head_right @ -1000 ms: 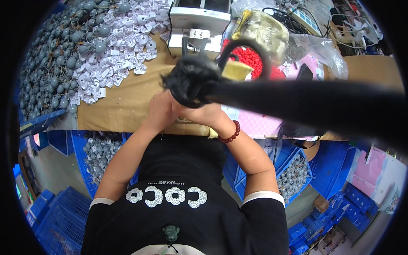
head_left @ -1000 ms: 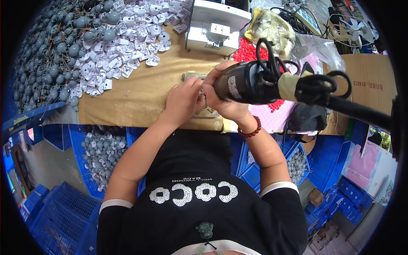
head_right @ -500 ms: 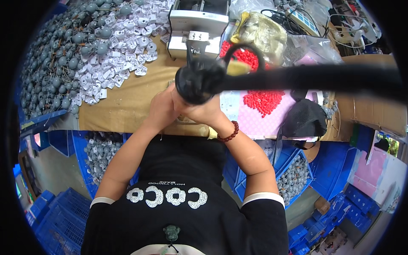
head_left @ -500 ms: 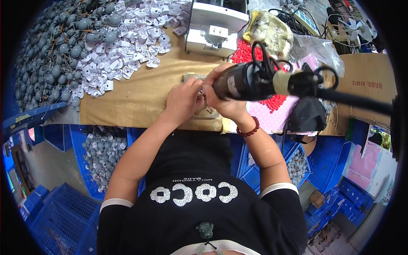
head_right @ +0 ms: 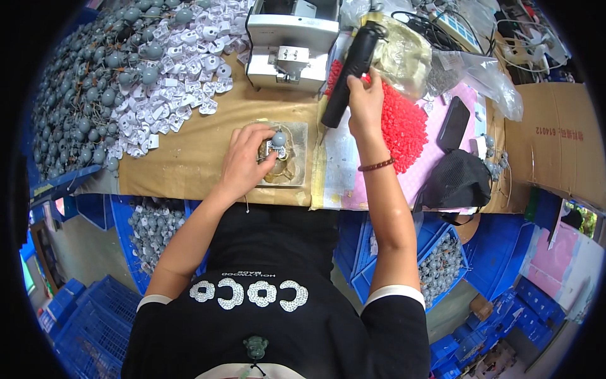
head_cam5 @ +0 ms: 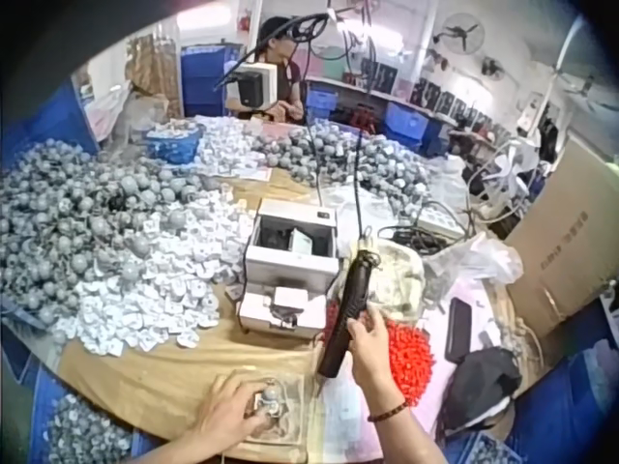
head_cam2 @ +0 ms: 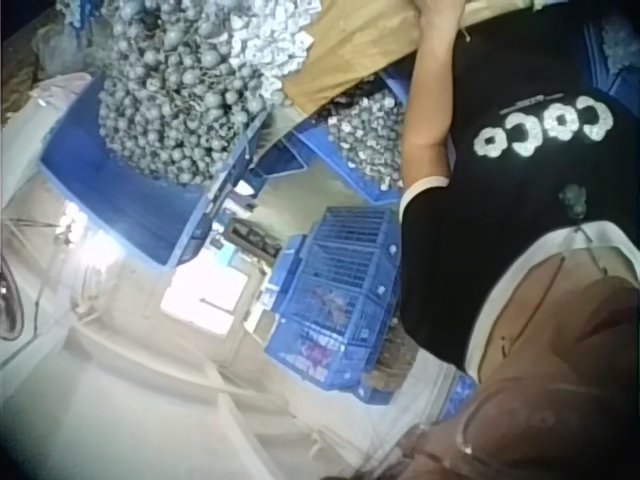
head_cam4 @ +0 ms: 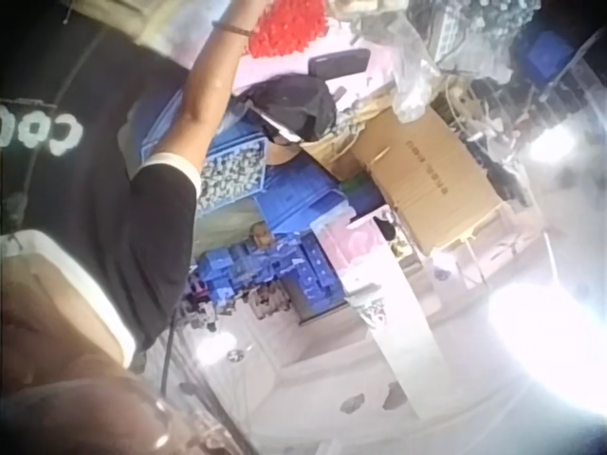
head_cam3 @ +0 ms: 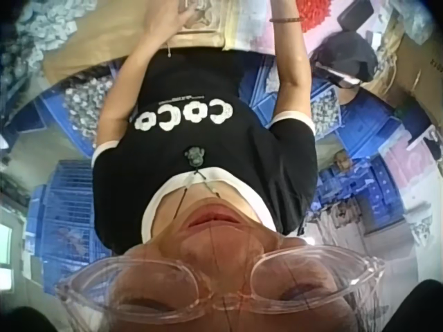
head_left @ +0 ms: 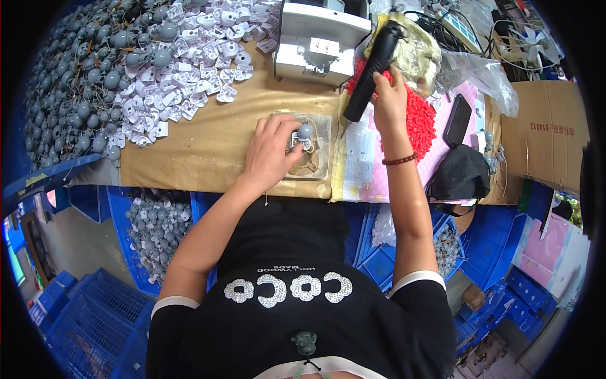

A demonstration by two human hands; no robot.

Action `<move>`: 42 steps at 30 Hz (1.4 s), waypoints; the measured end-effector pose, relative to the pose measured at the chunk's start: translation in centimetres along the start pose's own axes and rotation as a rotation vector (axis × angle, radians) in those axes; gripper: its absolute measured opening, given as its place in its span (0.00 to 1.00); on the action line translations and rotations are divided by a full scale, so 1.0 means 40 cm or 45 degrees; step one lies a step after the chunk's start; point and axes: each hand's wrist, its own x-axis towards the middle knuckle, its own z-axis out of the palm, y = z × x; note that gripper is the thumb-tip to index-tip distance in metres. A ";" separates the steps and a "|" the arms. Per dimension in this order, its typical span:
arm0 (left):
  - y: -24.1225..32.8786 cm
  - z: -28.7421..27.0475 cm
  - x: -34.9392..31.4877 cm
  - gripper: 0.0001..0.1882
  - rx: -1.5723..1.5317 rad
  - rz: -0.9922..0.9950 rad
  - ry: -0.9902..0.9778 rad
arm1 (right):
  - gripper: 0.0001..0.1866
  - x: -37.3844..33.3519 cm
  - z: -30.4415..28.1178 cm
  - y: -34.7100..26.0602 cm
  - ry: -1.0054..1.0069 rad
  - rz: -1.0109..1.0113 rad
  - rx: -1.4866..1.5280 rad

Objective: Assembling small plastic components using an electric screwdriver at a factory workstation.

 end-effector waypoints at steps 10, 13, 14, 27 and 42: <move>-0.013 0.017 -0.014 0.19 -0.010 0.171 0.095 | 0.08 -0.255 0.075 0.065 -0.534 -0.852 -0.747; -0.016 0.020 -0.010 0.18 -0.116 0.156 0.127 | 0.03 -0.251 0.114 0.060 -0.451 -0.871 -0.585; -0.014 0.017 -0.007 0.18 -0.138 0.146 0.145 | 0.03 -0.256 0.127 0.049 -0.419 -0.759 -0.476; -0.004 -0.234 -0.090 0.20 0.141 0.060 -0.168 | 0.07 -0.187 0.082 -0.138 -0.952 -0.514 -0.322; -0.174 -0.315 -0.024 0.15 0.774 0.251 -0.236 | 0.09 0.028 -0.214 0.028 -0.550 -1.111 -1.754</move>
